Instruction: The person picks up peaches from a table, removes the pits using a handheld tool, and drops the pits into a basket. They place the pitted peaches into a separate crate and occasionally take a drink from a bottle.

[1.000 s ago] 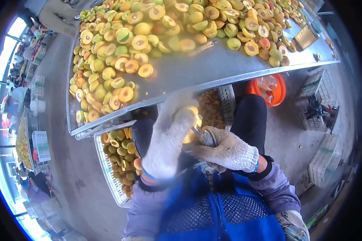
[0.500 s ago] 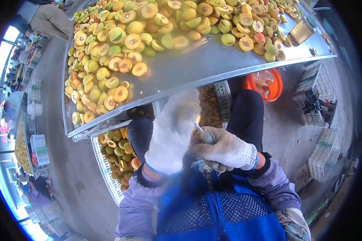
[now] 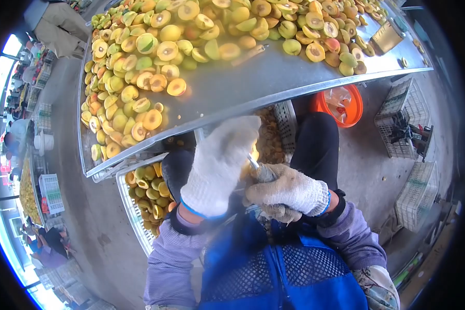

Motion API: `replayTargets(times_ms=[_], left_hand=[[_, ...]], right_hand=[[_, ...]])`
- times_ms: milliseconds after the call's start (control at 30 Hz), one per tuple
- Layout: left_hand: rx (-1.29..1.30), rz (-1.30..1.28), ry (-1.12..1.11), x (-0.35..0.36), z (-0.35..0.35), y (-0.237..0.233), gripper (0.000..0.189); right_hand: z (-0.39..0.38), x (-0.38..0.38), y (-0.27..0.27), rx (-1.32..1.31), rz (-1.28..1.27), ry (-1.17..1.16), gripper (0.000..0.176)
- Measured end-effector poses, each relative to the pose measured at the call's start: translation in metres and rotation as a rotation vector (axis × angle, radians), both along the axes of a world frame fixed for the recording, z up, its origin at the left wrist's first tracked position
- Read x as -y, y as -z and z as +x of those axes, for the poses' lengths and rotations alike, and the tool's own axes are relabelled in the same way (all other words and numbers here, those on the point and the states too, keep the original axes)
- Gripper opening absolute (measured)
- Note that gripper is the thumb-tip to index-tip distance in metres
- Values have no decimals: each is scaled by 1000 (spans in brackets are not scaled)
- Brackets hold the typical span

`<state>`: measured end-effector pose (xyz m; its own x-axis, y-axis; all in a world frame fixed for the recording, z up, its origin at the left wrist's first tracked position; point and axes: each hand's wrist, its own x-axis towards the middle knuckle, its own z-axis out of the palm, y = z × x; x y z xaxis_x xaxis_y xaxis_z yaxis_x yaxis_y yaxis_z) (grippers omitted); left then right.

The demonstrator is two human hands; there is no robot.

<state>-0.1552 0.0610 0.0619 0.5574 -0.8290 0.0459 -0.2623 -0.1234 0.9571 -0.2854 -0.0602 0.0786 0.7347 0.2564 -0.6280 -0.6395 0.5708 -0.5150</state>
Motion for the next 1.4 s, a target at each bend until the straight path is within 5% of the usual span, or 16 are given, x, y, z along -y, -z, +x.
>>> replayTargets(times_ms=[167, 267, 500, 600, 667, 733, 800, 867, 933, 1133, 1267, 1400], left_hand=[[-65, -3, -181, 3, -14, -7, 35], [633, -56, -34, 3, -3, -7, 33], [-485, -94, -15, 7, 4, 10, 42], [-541, -131, -70, 10, -1, -6, 49], [-197, -132, -107, 5, -9, -6, 45], [-167, -148, -175, 4, -18, -7, 42], [-460, -174, -291, 5, -30, -11, 39], [214, -153, -185, 2, -24, 1, 34], [423, -189, -91, 3, -9, 1, 33], [-737, -174, -186, 7, -25, -12, 29], [-601, -177, -141, 7, -25, -5, 43], [-751, -171, -177, 3, -27, -13, 45]], right_hand=[[-5, 4, 8, 71, 102, -33, 24], [-5, 4, 13, 74, 132, -2, 24], [-4, 2, 11, 91, 58, 23, 21], [-1, 6, 0, -23, 58, -4, 19], [-1, 9, -4, 7, 121, -36, 19], [-2, 10, -2, 36, 167, -33, 19], [-8, 4, 9, 55, 204, -7, 21], [-13, 2, 16, 103, 243, 14, 26], [-16, -1, 21, 116, 279, 45, 27], [-26, -6, 30, 178, 397, 72, 25], [-28, -7, 34, 204, 340, 78, 22], [-18, 5, 8, 9, 184, -74, 17]])
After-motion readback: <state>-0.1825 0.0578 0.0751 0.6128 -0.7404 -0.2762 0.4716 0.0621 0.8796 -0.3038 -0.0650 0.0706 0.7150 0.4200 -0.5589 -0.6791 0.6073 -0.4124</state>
